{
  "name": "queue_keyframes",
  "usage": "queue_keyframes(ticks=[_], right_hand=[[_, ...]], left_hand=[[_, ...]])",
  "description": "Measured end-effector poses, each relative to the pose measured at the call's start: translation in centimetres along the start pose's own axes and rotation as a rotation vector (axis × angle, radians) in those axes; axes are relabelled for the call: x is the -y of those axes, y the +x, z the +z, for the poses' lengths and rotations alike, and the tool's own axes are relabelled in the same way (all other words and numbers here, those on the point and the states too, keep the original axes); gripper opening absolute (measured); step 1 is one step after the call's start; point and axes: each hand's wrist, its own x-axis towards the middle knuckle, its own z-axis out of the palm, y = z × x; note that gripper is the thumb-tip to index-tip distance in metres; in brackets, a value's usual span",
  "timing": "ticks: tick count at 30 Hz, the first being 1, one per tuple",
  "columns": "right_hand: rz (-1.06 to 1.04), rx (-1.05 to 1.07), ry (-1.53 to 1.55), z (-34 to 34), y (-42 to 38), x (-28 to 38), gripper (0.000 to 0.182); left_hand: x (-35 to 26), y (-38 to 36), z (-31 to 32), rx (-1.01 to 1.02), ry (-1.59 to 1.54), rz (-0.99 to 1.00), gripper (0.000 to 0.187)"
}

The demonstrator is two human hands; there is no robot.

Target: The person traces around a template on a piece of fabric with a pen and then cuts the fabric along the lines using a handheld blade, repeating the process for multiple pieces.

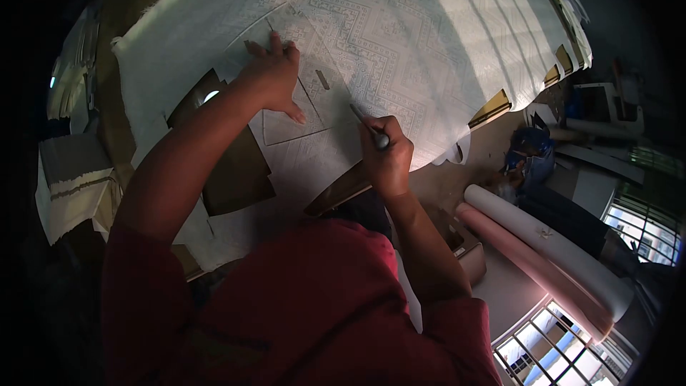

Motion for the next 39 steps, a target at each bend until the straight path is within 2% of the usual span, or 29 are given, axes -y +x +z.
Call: queue_keyframes(ticks=[6, 9, 11, 15, 18, 22, 26, 29, 31, 34, 37, 39], right_hand=[[-0.099, -0.063, 0.131, 1.8, 0.4, -0.9, 0.014], [0.002, 0.039, 0.085, 0.0, 1.9, 0.6, 0.015], [-0.01, 0.22, 0.002, -1.9, 4.1, 1.0, 0.015], [-0.164, 0.448, 0.236, -3.8, 8.8, -1.0, 0.016], [-0.182, 0.61, 0.25, -4.8, 11.7, -1.3, 0.017], [-0.252, 0.869, 0.165, -5.6, 15.1, -0.8, 0.015], [-0.298, 0.972, 0.206, -5.3, 17.2, -0.6, 0.015], [-0.4, 1.038, 0.173, -5.1, 18.7, 0.0, 0.015], [-0.539, 1.136, 0.046, -4.9, 19.7, 0.2, 0.018], [-0.571, 1.22, 0.029, -4.4, 20.7, 0.9, 0.018], [-0.663, 1.234, -0.024, -4.2, 21.1, 2.1, 0.016], [-0.623, 1.233, 0.035, -3.7, 21.0, 0.9, 0.016]], left_hand=[[0.2, 0.6, 0.5, 0.005, 0.015, 0.032, 0.15], [0.2, 0.0, 0.3, -0.023, 0.01, 0.017, 0.149], [0.5, -0.2, 0.3, -0.031, 0.019, 0.037, 0.147], [0.8, -0.8, 0.2, -0.06, 0.011, 0.059, 0.143], [0.8, -0.9, 0.8, -0.121, 0.01, 0.05, 0.145], [0.5, -1.0, 0.5, -0.092, -0.015, 0.018, 0.144], [0.1, -1.1, 0.0, -0.049, -0.005, -0.019, 0.141], [-0.2, -1.1, -0.6, 0.0, -0.021, -0.045, 0.14], [-0.3, -1.1, -0.6, 0.026, -0.036, -0.065, 0.141], [-0.3, -1.0, -0.6, 0.022, -0.041, -0.066, 0.14], [-0.4, -1.0, -0.6, 0.036, -0.036, -0.081, 0.139], [-0.5, -1.1, -0.6, 0.014, -0.023, -0.068, 0.138]])
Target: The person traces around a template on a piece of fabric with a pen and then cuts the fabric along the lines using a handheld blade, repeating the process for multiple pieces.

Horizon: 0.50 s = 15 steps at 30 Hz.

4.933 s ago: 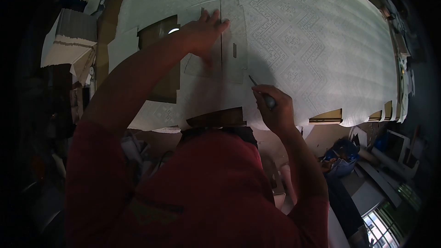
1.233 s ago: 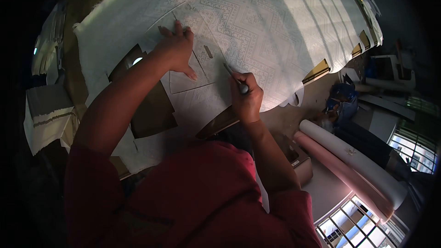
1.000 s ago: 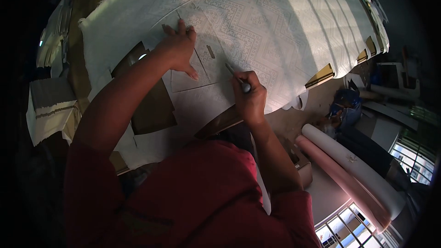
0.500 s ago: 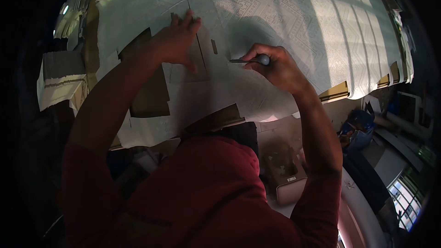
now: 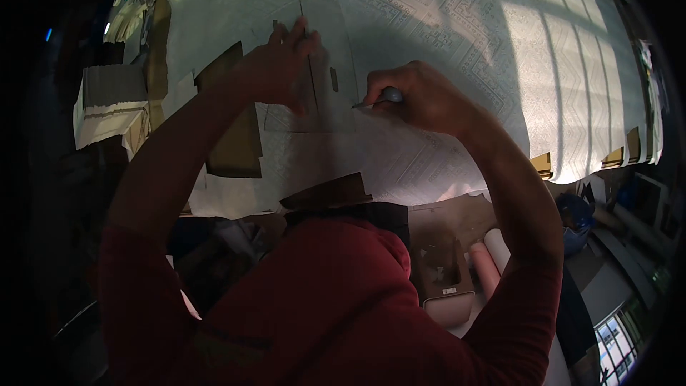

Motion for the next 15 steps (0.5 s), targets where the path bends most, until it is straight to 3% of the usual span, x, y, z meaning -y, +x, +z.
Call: queue_keyframes(ticks=[8, 11, 13, 15], right_hand=[[-0.045, -0.243, 0.206, 3.4, -1.8, -1.9, 0.015], [0.076, -0.364, 0.139, 4.5, -2.5, 1.6, 0.012], [0.465, -0.573, 0.137, 6.5, -2.9, 3.6, 0.014], [0.557, -0.679, 0.119, 8.5, -2.7, 5.0, 0.016]], left_hand=[[-0.5, -0.1, -0.6, 0.047, 0.003, -0.016, 0.139], [0.0, -0.2, -0.2, 0.013, -0.011, 0.002, 0.138], [0.3, 0.0, 0.1, -0.009, -0.017, 0.028, 0.139], [0.5, 0.1, 0.6, -0.037, -0.004, 0.043, 0.139]])
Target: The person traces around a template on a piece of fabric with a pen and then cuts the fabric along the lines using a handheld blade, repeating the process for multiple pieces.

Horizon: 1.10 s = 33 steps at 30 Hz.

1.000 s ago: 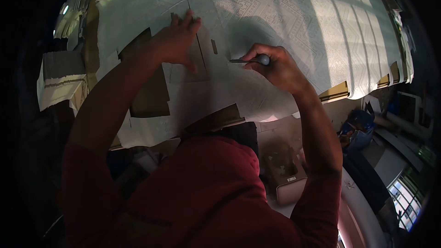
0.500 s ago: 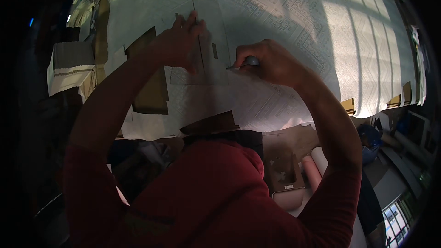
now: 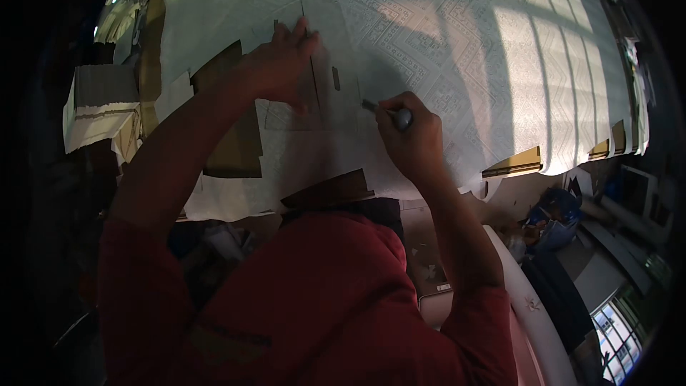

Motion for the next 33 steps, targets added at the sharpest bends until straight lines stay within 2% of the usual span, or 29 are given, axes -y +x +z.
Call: queue_keyframes(ticks=[1, 2, 4, 10, 12, 19, 23, 26, 29, 31, 33], right_hand=[[0.076, -0.113, 0.0, 0.8, -0.6, 0.2, 0.017], [0.077, -0.122, -0.015, 1.7, -0.9, 0.1, 0.017], [-0.051, -0.314, 0.003, 3.0, -1.3, 0.2, 0.014], [-0.052, -0.387, -0.144, 4.4, -1.1, 2.2, 0.012], [-0.039, -0.401, -0.168, 4.8, -1.0, 2.7, 0.012], [-0.017, -0.381, -0.343, 5.2, -1.0, 3.4, 0.016], [0.088, -0.436, -0.177, 6.3, -2.6, 1.4, 0.02], [0.004, -0.447, -0.111, 7.0, -0.4, 0.6, 0.021], [-0.129, -0.41, -0.071, 7.0, 7.1, 0.9, 0.018], [-0.158, -0.387, -0.169, 7.0, 11.6, 3.4, 0.015], [-0.154, -0.349, -0.113, 7.1, 15.7, 2.4, 0.014]], left_hand=[[0.0, -0.1, 0.0, -0.011, -0.008, 0.011, 0.139], [0.0, -0.1, 0.0, -0.008, -0.004, 0.005, 0.139], [0.0, -0.1, 0.1, -0.015, -0.006, 0.011, 0.14], [0.2, 0.2, 0.3, -0.067, -0.006, 0.031, 0.137], [0.2, 0.4, 0.2, -0.071, 0.109, 0.056, 0.135], [0.4, 0.5, 0.7, -0.099, 0.005, 0.029, 0.142], [0.1, 0.3, 0.1, -0.041, -0.013, 0.005, 0.147], [0.4, 0.3, 0.4, -0.057, -0.013, 0.013, 0.144], [0.2, 0.2, 0.1, -0.073, -0.013, 0.03, 0.141], [0.1, 0.1, -0.1, -0.054, -0.013, 0.021, 0.141], [0.1, 0.2, -0.2, -0.044, -0.031, 0.027, 0.141]])
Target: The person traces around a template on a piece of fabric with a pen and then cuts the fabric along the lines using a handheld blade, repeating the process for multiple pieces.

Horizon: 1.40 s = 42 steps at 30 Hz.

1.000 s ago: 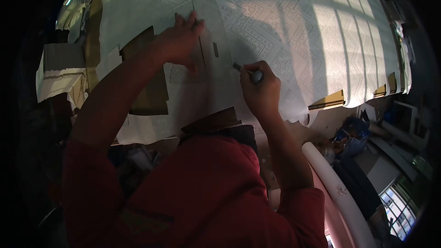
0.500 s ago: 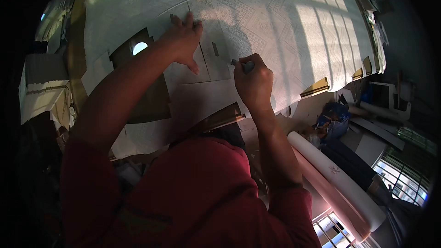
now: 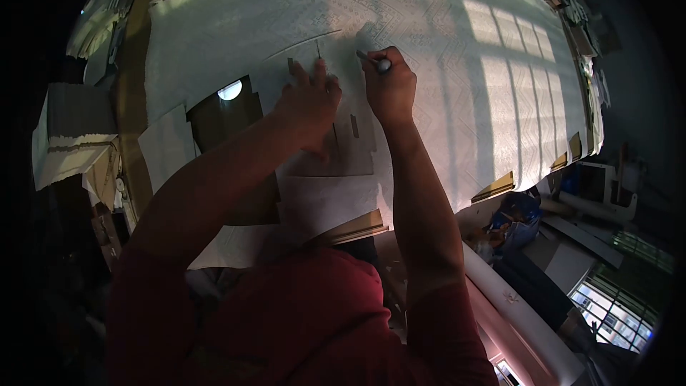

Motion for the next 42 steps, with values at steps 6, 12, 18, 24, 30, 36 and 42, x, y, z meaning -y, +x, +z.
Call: queue_keyframes(ticks=[6, 12, 18, 24, 30, 36, 42], right_hand=[[0.058, 0.003, 0.208, 1.6, 0.3, -2.1, 0.012], [0.054, 0.113, 0.298, 0.7, 1.4, -3.0, 0.011], [-0.094, 0.56, 0.298, -3.7, 8.7, -3.6, 0.009], [-0.248, 0.962, 0.187, -3.2, 15.6, -2.6, 0.011], [-0.226, 0.875, 0.264, -2.8, 13.8, -5.6, 0.012], [-0.211, 0.554, 0.256, -2.3, 8.3, -5.3, 0.015], [-0.164, 0.004, 0.157, 1.8, 1.9, -4.1, 0.02]], left_hand=[[0.1, -0.1, -0.4, 0.033, -0.02, -0.001, 0.143], [-0.1, -0.3, -0.4, 0.011, -0.045, -0.018, 0.139], [-0.4, -0.2, -0.8, 0.058, -0.101, -0.06, 0.137], [-0.6, -0.3, -1.4, 0.058, -0.152, -0.072, 0.135], [-0.9, 0.0, -1.0, 0.077, -0.068, -0.1, 0.134], [-0.9, -0.2, -1.0, 0.053, -0.096, -0.103, 0.132], [-0.7, 0.0, -1.0, 0.07, -0.129, -0.099, 0.13]])
